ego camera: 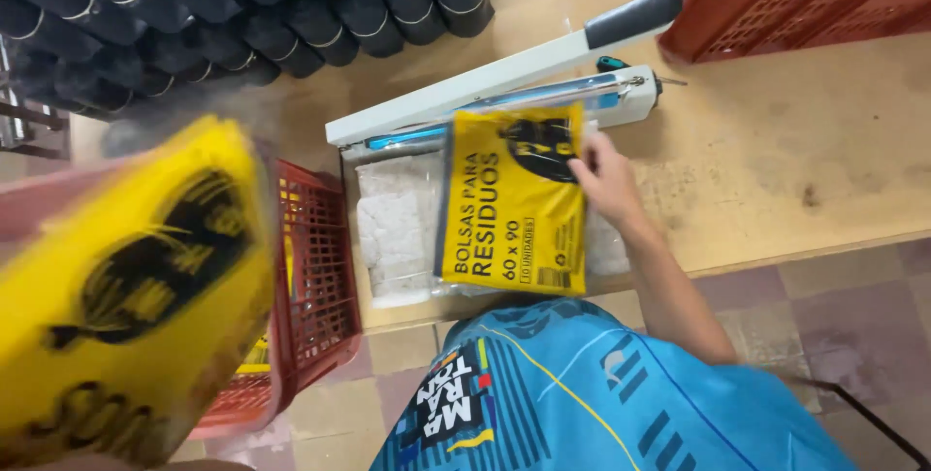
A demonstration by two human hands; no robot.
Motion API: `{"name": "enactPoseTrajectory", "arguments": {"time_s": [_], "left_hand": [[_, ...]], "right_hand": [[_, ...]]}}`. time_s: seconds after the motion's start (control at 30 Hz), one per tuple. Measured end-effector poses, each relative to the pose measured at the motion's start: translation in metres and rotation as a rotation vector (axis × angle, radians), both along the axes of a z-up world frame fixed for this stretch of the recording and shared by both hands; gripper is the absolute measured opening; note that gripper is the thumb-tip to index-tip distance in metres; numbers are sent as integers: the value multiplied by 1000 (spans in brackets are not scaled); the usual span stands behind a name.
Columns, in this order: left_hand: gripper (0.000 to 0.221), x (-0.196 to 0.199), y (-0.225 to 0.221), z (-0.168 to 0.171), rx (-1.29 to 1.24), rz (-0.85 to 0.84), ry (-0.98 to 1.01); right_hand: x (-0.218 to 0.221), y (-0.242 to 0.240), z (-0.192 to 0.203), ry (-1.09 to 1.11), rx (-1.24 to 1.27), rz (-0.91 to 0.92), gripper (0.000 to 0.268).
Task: Using a manual heat sealer to seal the ends of yellow plastic bags and placing them into a collection crate.
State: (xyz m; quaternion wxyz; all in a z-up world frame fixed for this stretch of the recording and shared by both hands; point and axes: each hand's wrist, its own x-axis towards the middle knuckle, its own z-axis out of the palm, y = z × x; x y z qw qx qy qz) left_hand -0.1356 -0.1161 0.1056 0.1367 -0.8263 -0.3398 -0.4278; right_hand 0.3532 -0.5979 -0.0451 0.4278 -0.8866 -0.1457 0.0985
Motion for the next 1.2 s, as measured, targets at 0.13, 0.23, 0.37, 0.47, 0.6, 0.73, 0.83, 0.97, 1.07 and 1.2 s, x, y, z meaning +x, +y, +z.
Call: {"name": "enactPoseTrajectory", "arguments": {"time_s": [0.13,0.23,0.37,0.47,0.6,0.73,0.83,0.97,1.07,1.2], "left_hand": [[32,88,-88,39,-179,-295,-167],[27,167,-164,71,-314,-524,-293],[21,228,-229,58,-485,-828,-464],[20,258,-264,29,-564,-990,-559],[20,279,-268,-69,-758,-1109,-633],[7,330,-274,-14,-1178,-924,-661],[14,350,-227,-94,-1305,-725,-547],[30,370,-182,-139,-1196,-499,-225],[25,381,-172,-148,-1135,-329,133],[24,396,-160,-168,-1104,-224,319]], "right_hand": [[26,-114,-37,3,258,-92,18],[46,-194,-43,-1,272,-156,19],[63,-254,-52,-64,41,-312,22],[58,-229,-28,-330,-590,-324,34],[10,-113,55,177,512,97,89],[-13,-35,73,445,871,314,68],[1,-1,58,463,703,122,17],[33,17,19,446,525,88,18],[57,24,-7,430,318,86,24],[71,32,-9,436,36,31,38]]}}
